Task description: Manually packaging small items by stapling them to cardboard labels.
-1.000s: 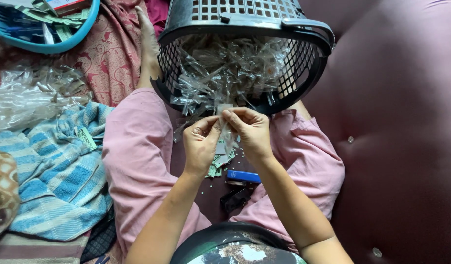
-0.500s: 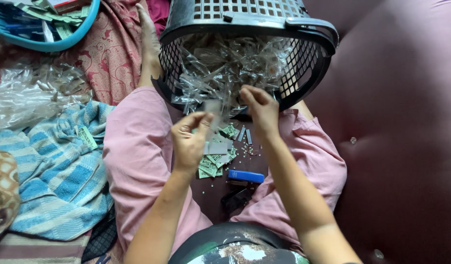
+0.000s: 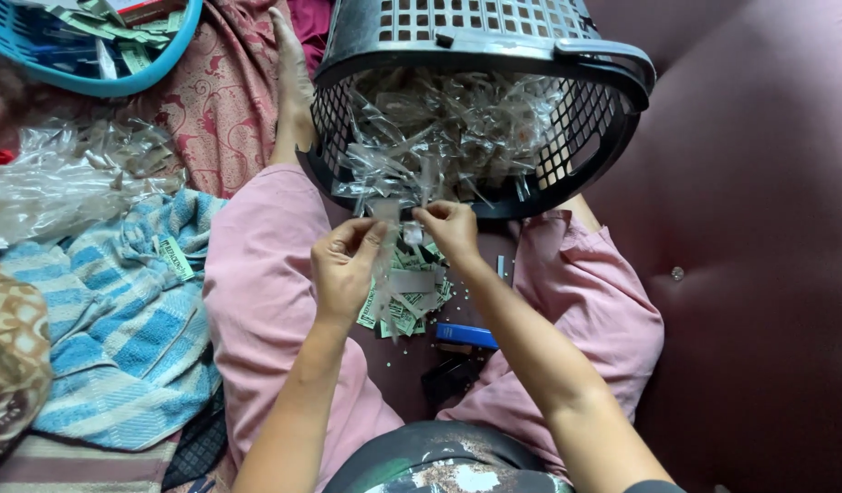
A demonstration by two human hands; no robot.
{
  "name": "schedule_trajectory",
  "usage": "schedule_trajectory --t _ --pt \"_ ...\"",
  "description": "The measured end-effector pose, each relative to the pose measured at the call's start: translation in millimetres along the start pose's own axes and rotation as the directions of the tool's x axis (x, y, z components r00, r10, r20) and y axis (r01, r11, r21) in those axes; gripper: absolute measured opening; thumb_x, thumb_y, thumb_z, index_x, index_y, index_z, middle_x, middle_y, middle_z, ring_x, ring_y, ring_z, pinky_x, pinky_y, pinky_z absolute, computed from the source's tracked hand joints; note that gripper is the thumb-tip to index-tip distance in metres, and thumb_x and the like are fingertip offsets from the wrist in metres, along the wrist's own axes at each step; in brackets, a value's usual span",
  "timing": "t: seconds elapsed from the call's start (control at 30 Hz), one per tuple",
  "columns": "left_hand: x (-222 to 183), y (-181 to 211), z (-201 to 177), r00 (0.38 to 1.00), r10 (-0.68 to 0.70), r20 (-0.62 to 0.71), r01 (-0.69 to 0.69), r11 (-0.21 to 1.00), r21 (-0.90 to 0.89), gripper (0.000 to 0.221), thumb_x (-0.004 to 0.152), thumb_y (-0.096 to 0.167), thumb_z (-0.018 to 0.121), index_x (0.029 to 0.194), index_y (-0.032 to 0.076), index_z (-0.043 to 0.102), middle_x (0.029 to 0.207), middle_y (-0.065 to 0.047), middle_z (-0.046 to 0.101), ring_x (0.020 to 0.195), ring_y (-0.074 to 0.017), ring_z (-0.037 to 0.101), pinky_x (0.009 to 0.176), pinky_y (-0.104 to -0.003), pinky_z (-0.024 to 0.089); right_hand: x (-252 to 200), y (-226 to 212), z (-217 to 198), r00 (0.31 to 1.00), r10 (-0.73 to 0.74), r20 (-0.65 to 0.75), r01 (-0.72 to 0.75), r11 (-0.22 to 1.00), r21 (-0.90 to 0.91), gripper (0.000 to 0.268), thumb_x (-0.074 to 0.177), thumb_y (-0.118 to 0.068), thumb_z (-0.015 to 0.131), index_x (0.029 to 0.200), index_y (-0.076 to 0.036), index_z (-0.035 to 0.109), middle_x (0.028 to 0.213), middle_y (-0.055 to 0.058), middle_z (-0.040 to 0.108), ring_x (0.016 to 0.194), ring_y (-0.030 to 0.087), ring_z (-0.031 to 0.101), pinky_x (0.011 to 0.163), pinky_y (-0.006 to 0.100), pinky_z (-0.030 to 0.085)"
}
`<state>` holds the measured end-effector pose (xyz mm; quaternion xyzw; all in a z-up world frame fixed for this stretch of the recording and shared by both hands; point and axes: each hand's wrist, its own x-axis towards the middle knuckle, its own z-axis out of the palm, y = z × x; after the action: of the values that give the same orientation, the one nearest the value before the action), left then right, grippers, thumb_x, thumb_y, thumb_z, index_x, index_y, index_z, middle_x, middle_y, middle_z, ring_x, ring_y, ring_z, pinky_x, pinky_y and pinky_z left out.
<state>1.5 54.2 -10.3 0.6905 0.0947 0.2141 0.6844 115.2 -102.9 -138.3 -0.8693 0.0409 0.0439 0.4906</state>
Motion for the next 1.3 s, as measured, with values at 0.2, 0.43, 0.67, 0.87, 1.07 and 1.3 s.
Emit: schedule_trajectory --t 0.2,0.43,0.67,0.87,1.07,1.3 --pt "3.9 -13.4 6.7 0.96 0.071 0.271 -0.085 0.996 0.041 0.007 0.087 0.01 0.08 0.092 0.005 0.078 0.125 -0.016 0.073 0.116 -0.0378 0.068 0.099 -0.051 0.05 -58.3 -59.4 -39.6 0.972 -0.231 0.042 0.216 0.95 0.228 0.024 0.071 0.0 0.072 0.089 -0.011 0.083 0.065 0.007 0.072 0.067 0.012 0.064 0.066 0.032 0.056" --pt "-3.8 -0.7 19.7 0.952 0.067 0.3 -0.064 0.998 -0.021 0.004 0.093 0.018 0.079 0.093 0.015 0.082 0.096 -0.003 0.079 0.098 -0.0174 0.074 0.095 -0.036 0.053 -79.9 -83.7 -83.0 0.984 -0.144 0.102 0.045 0.763 0.644 0.019 0.082 -0.004 0.076 0.101 -0.005 0.079 0.085 0.005 0.073 0.072 0.007 0.062 0.066 0.022 0.052" --pt "-15.5 -4.1 28.7 0.95 0.084 0.301 -0.071 0.996 -0.053 0.006 0.092 0.017 0.08 0.094 0.013 0.081 0.107 -0.01 0.079 0.107 -0.024 0.072 0.099 -0.04 0.052 -67.4 -99.9 -82.4 0.957 -0.284 -0.063 0.236 0.631 0.739 0.01 0.087 -0.002 0.081 0.096 -0.001 0.078 0.077 0.004 0.073 0.07 0.005 0.063 0.066 0.023 0.055" --pt "-17.2 1.4 31.9 0.99 -0.136 0.022 0.138 0.97 -0.202 0.008 0.095 0.014 0.076 0.096 0.008 0.081 0.075 0.003 0.071 0.076 -0.0031 0.057 0.072 -0.023 0.052 -100.4 -117.9 -78.0 0.987 -0.121 -0.11 0.163 0.747 0.645 0.012 0.082 0.006 0.076 0.09 -0.003 0.08 0.057 0.007 0.066 0.049 0.009 0.059 0.047 0.022 0.047" --pt "-22.4 8.6 43.3 0.994 -0.087 0.072 0.101 0.971 -0.217 0.008 0.095 0.014 0.077 0.095 0.007 0.081 0.074 -0.001 0.074 0.078 -0.0044 0.06 0.073 -0.025 0.054 -101.2 -100.2 -60.0 0.996 -0.072 -0.049 0.085 0.68 0.728 0.046 0.087 -0.004 0.08 0.131 -0.004 0.067 0.058 0.002 0.063 0.051 0.005 0.06 0.049 0.015 0.045" --pt "-22.3 -3.5 39.8 0.982 -0.126 0.143 0.159 0.957 -0.243 0.008 0.096 0.018 0.077 0.096 0.012 0.082 0.081 0.001 0.077 0.081 -0.0024 0.064 0.08 -0.025 0.055 -87.8 -85.2 -51.8 0.981 0.177 0.081 -0.173 0.605 0.777 0.009 0.086 -0.014 0.085 0.091 -0.012 0.078 0.062 0.001 0.065 0.043 0.005 0.057 0.032 0.011 0.032"
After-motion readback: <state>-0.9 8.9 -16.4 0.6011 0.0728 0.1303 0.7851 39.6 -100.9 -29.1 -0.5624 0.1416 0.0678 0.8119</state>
